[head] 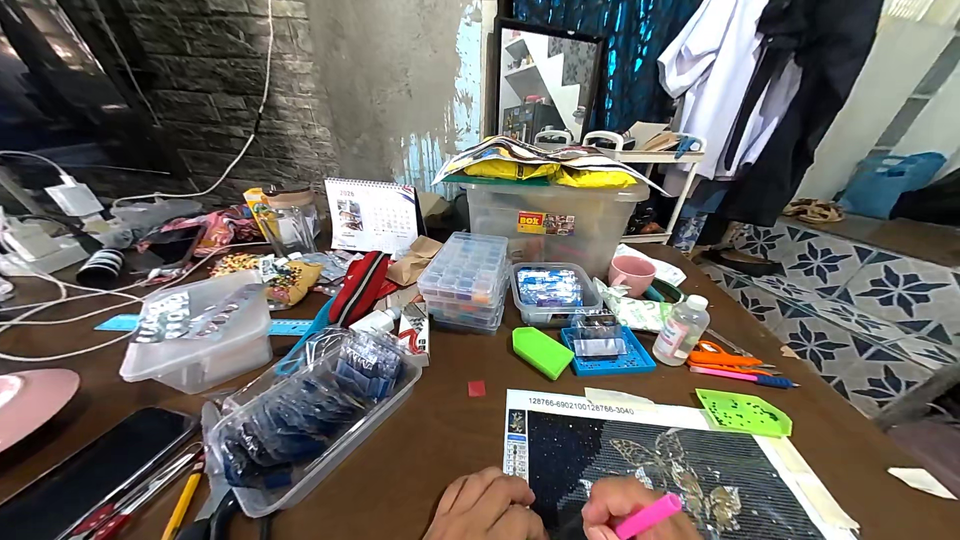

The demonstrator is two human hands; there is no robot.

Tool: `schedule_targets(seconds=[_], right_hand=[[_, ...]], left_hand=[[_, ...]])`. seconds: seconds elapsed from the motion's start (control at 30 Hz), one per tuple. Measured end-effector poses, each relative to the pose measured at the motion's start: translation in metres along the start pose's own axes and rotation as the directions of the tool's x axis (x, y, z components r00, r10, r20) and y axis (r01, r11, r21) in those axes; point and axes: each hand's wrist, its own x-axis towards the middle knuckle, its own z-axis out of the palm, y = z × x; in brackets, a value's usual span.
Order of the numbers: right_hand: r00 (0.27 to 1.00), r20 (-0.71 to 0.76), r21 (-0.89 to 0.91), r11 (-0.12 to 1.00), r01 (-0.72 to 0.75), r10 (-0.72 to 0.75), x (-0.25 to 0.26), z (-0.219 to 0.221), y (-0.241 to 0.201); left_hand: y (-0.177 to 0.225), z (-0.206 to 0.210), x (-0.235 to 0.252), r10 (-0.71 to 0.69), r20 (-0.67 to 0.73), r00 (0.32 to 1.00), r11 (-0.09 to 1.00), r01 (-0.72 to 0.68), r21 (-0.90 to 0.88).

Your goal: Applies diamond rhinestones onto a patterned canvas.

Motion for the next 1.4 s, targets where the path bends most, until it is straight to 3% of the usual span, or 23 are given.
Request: schedule_targets(seconds=[0.3,0.6,0.97,1.4], right_hand=[[1.0,0.003,-0.002,1.0,-0.025,0.025,0.0,0.0,0.0],[0.966,-0.093,0.16,0.961,-0.224,0.241,0.0,-0.001,0.002],[0.936,-0.159,0.028,0.949,-0.314,0.314,0.003,0.002,0.008],[0.948,-0.129,-0.036,0.953,-0.299,0.293,0.004,0.003,0.01]], left_hand=[[0.001,0.0,0.0,-0.001,0.001,1.0,1.0,0.001,0.006],[0.001,-0.001,0.0,-0.006,-0.008,1.0,1.0,0.006,-0.01],[0.0,-0.001,0.001,-0.012,0.013,1.0,1.0,0.012,-0.015],[0.003,-0.001,0.001,-0.038,0.021,0.999,0.999,0.038,-0.019]])
